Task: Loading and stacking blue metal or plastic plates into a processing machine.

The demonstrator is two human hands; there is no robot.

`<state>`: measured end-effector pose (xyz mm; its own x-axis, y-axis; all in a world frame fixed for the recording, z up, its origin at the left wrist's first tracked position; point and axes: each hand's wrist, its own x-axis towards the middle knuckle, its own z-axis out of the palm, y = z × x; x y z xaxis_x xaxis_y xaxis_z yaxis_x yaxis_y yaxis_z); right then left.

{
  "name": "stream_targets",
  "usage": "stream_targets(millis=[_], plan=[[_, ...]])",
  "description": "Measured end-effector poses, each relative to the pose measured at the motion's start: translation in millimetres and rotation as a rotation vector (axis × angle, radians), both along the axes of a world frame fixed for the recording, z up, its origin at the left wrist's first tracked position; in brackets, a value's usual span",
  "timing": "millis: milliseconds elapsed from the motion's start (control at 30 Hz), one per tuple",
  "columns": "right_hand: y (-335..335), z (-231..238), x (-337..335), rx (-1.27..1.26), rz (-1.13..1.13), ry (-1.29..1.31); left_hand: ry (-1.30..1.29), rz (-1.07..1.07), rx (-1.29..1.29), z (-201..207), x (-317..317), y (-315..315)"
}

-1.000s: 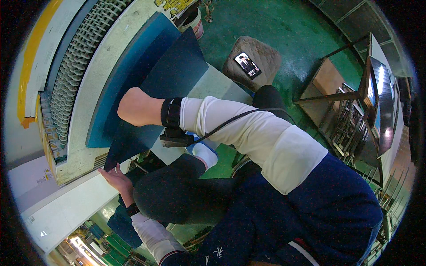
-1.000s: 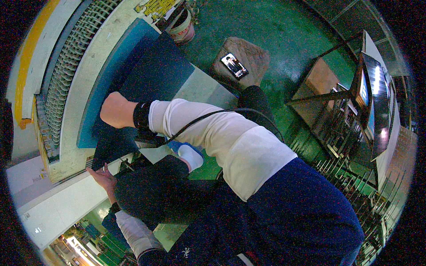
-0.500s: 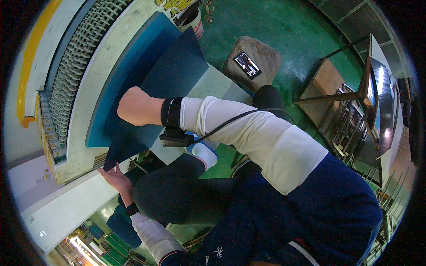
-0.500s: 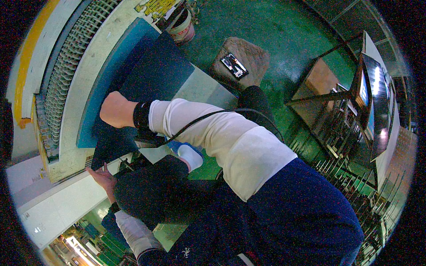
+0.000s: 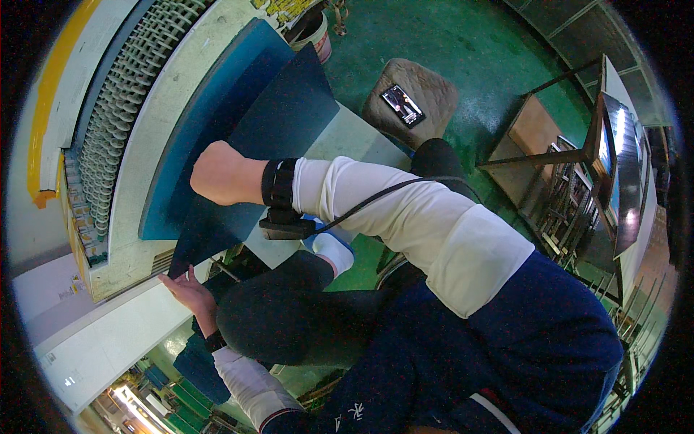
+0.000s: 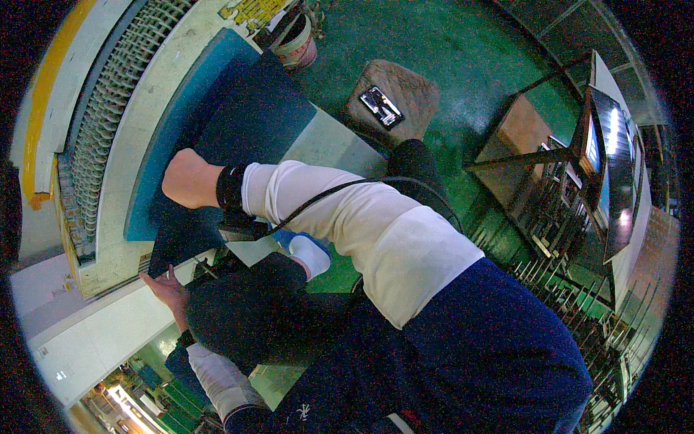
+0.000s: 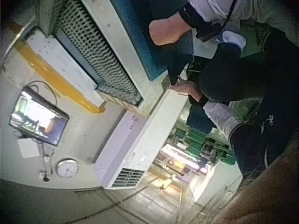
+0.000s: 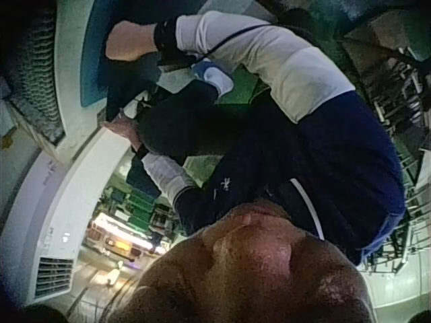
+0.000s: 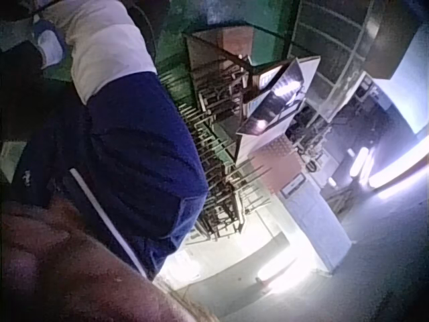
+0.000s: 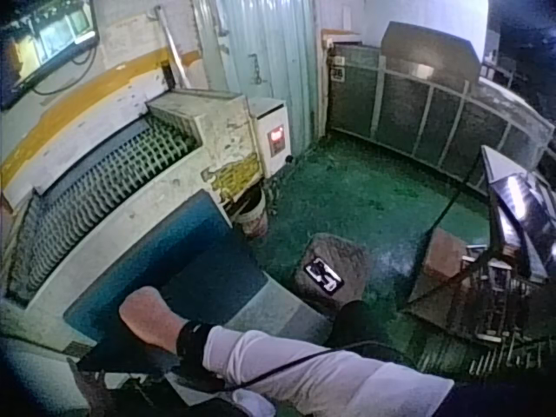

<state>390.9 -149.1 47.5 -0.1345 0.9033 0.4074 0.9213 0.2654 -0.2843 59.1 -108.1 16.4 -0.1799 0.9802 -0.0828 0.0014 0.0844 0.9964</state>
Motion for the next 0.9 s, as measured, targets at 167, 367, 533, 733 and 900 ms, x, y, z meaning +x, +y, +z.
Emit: stream_targets(millis=[167,367,533,733,900], plan=[[-0.4,0.8,0.6,-0.024,-0.001,-0.011,-0.026,-0.026,-0.004,1.7,3.4,-2.3],[0.4,-2.0,1.0,0.007,0.0,-0.004,-0.015,-0.001,0.017,5.3,12.8,-7.7],[-0.4,0.1,0.8,-0.008,0.001,-0.004,-0.014,-0.046,0.017,2.2,4.6,-4.8],[0.4,-2.1,0.8,0.007,-0.007,-0.009,-0.043,-0.041,0.007,-0.8,2.8,-0.5],[-1.1,-0.5,0.7,0.012,-0.005,-0.013,-0.032,-0.029,0.0,-1.7,-1.0,0.0]])
